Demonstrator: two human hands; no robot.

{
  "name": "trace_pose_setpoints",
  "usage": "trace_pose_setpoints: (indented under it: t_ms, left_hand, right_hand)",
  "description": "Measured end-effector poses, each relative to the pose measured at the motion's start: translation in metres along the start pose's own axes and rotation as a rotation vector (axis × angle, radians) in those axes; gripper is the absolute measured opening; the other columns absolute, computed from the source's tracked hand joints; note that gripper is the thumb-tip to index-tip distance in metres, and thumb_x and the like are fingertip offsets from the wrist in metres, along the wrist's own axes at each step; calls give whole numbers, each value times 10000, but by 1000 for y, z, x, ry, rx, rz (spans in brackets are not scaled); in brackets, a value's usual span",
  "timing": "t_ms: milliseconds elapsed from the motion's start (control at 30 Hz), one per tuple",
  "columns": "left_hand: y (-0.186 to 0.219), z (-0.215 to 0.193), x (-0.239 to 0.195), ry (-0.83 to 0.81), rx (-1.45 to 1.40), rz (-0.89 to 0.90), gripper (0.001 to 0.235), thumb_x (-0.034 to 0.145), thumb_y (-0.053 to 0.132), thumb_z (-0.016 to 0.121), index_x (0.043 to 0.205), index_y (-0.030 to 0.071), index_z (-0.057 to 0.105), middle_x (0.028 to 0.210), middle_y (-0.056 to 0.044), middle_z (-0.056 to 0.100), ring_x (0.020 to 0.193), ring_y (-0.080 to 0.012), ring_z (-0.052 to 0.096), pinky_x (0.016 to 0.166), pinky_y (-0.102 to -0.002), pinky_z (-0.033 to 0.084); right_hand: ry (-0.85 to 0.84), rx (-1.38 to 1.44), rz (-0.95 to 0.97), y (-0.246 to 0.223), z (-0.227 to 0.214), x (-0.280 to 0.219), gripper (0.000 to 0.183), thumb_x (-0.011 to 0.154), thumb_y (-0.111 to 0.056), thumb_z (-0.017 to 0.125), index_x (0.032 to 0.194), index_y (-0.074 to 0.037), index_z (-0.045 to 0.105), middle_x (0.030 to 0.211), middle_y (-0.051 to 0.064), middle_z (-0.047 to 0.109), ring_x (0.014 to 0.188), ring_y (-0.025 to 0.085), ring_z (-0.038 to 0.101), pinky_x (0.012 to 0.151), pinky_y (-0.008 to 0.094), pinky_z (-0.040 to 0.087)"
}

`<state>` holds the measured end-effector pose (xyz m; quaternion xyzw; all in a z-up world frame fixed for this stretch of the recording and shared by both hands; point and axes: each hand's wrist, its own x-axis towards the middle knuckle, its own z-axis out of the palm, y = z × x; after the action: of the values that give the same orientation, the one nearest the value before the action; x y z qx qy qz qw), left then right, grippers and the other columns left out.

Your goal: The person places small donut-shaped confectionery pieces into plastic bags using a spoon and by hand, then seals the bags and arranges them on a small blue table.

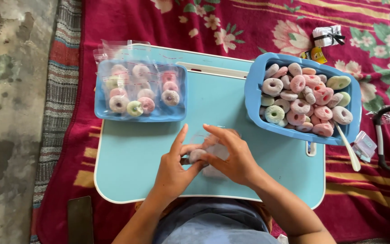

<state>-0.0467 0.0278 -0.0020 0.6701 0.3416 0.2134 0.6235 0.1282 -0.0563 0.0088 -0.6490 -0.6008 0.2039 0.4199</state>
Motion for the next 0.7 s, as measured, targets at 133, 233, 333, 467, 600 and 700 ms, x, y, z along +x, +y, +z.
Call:
trace_pose_setpoints:
  t_ms: [133, 233, 333, 467, 600, 700]
  left_hand:
    - [-19, -12, -4, 85, -82, 40, 967, 843, 170, 802, 1616, 116, 223, 1141, -90, 779, 992, -129, 724, 921, -299, 624]
    - [-27, -22, -6, 148, -141, 58, 964, 867, 167, 783, 1620, 157, 180, 1292, -172, 684, 1137, -237, 695, 976, -361, 652]
    - [-26, -34, -9, 233, -100, 131, 925, 894, 141, 767, 1606, 11, 192, 1382, -190, 647, 1209, -340, 675, 906, -395, 641]
    - [-32, -47, -14, 244, -80, 90, 921, 916, 169, 730, 1613, 4, 151, 1399, -208, 615, 1202, -363, 674, 886, -388, 647]
    - [-35, -53, -20, 238, -99, 53, 909, 929, 165, 707, 1610, -13, 132, 1382, -231, 610, 1195, -394, 674, 887, -400, 643]
    - [-40, -51, -18, 228, -101, 53, 890, 937, 173, 702, 1610, -12, 149, 1362, -230, 619, 1179, -390, 681, 876, -398, 644]
  right_hand:
    - [-50, 205, 117, -4, -3, 45, 555, 935, -76, 754, 1434, -152, 526, 896, -23, 723, 860, 134, 722, 896, 304, 585]
    - [-92, 244, 96, -4, -1, 83, 468, 968, -105, 724, 1395, -133, 536, 870, 24, 766, 831, 111, 732, 796, 294, 608]
    - [64, 222, 30, 12, 20, 109, 502, 929, -36, 753, 1392, -150, 592, 848, 16, 757, 747, 128, 667, 836, 348, 575]
    - [49, 6, 52, 32, 44, 132, 464, 946, -63, 725, 1377, -172, 594, 901, 33, 771, 841, 202, 723, 893, 362, 555]
    - [27, -91, 50, 35, 50, 132, 470, 950, -78, 731, 1389, -159, 586, 932, 75, 776, 872, 264, 745, 907, 411, 558]
    - [34, -95, 44, 37, 51, 131, 474, 953, -62, 736, 1395, -156, 593, 938, 79, 779, 878, 264, 751, 908, 417, 558]
